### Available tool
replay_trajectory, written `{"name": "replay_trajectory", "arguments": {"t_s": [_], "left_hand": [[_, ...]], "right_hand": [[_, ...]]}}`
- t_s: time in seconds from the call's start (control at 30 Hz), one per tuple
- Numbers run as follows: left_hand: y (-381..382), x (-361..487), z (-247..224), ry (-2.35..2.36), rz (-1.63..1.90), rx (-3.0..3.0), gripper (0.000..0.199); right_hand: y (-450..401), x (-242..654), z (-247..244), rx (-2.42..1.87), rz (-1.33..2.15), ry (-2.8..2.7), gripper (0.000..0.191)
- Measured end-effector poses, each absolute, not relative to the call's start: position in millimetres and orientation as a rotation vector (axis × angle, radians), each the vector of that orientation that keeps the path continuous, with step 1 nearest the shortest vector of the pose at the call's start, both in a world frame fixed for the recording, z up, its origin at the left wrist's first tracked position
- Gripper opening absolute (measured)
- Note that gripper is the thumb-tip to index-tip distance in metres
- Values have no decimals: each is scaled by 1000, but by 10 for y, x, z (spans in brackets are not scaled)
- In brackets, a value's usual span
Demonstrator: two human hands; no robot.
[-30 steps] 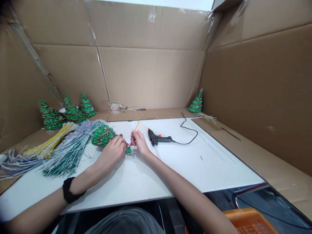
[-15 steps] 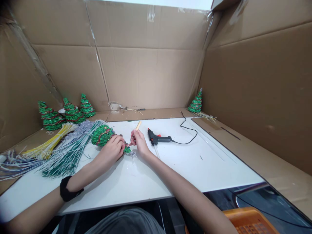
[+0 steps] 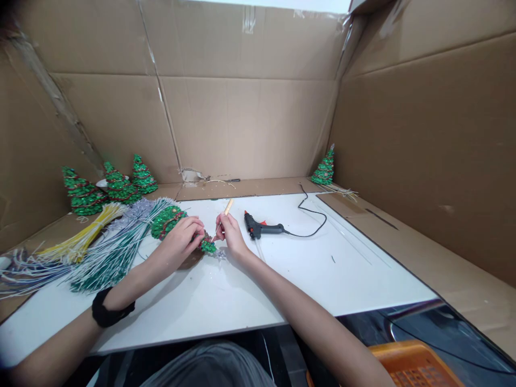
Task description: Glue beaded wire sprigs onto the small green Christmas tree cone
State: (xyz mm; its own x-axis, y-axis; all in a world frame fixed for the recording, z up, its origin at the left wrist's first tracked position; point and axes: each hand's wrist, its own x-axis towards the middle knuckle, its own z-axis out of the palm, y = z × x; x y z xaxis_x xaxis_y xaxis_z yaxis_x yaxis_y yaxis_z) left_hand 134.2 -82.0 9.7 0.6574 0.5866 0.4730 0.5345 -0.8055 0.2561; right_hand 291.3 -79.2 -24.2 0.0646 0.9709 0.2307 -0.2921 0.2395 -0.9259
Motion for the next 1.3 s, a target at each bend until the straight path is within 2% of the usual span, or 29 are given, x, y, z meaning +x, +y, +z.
{"name": "replay_trajectory", "arguments": {"t_s": [0.27,0.4,0.57,0.67,0.83,1.0,1.1,1.3], "left_hand": [[-814,1325,191,1081,998,2735,16],[-823,1308,220,1051,1143,2718,12],[-827,1295,222,923,1276,2738,16],[-840,1283,225,886,1263,2763,16],[-855,1269,229,885,1152,2806,35],[-839,1278,227,947,1249,2766,21],[-819,1265,230,942,1290,2779,20],[-778,1238,213,1004,1094,2960,25]], "right_hand": [[-861,2902,-182,-857,1144,-1111,32],[-870,2896,-164,-850,1140,-1121,30],[-865,2915,-140,-867,1091,-1129,32],[-857,2933,-131,-880,1088,-1149,33],[-864,2930,-107,-845,1071,-1195,27],[-905,2926,-71,-797,918,-1234,26],[-930,2929,-63,-797,896,-1276,29],[-949,2910,-94,-859,918,-1371,33]]}}
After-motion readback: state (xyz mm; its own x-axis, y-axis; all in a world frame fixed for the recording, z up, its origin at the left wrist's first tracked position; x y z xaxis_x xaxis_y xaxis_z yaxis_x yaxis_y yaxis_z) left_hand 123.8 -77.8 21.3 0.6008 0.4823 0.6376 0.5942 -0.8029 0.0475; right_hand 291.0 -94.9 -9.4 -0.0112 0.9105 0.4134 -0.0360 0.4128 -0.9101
